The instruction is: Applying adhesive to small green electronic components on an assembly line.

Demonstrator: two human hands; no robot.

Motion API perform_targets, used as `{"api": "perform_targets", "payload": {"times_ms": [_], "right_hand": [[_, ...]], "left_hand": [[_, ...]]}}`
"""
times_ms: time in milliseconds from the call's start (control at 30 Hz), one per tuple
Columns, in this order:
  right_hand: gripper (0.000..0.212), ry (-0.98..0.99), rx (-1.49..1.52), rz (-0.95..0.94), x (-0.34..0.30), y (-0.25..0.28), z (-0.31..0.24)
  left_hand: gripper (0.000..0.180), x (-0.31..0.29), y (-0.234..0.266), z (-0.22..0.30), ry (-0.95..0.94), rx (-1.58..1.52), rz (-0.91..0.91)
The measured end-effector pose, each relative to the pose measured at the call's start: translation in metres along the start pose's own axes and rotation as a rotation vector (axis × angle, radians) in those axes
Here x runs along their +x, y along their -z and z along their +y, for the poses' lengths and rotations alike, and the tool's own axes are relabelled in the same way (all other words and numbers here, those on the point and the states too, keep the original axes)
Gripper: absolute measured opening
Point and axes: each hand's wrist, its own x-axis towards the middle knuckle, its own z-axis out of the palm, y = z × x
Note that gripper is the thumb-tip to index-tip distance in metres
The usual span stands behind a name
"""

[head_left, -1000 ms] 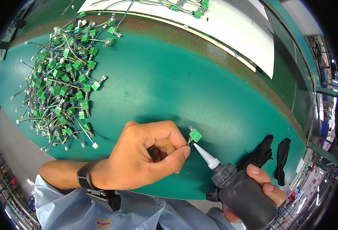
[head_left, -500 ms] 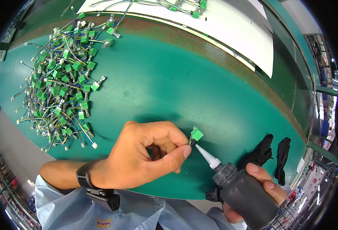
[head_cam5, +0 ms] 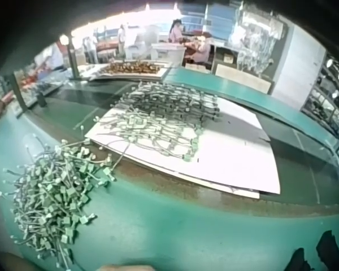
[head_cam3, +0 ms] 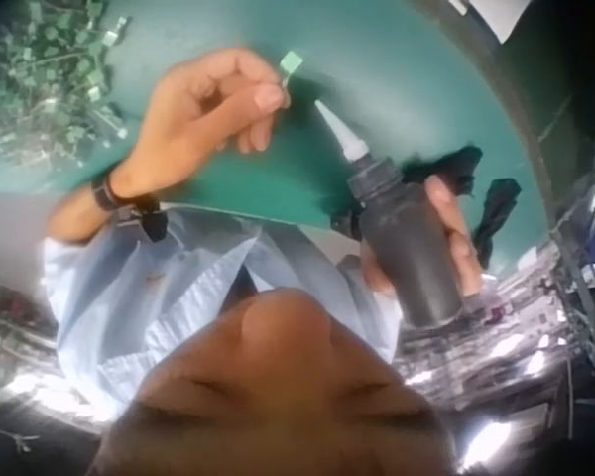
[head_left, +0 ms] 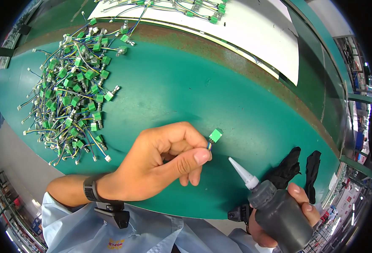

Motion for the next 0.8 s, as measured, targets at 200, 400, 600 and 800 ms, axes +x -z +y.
{"api": "perform_targets", "payload": {"times_ms": [200,400,600,800], "right_hand": [[0.073,0.085,-0.05,0.013,0.007,-0.028,-0.01],[0.07,0.095,-0.048,-0.06,0.003,-0.013,-0.008],[0.067,0.107,-0.034,-0.13,-0.011,0.035,0.01],[0.064,0.119,-0.046,-0.214,-0.008,0.06,0.021]], "left_hand": [[0.015,0.0,0.002,0.002,0.007,0.0,-0.026],[0.015,0.0,0.002,0.001,0.01,0.001,-0.042],[0.016,-0.001,0.003,0.003,0.022,-0.002,-0.037],[0.016,0.0,0.003,0.001,0.016,-0.005,-0.056]]}}
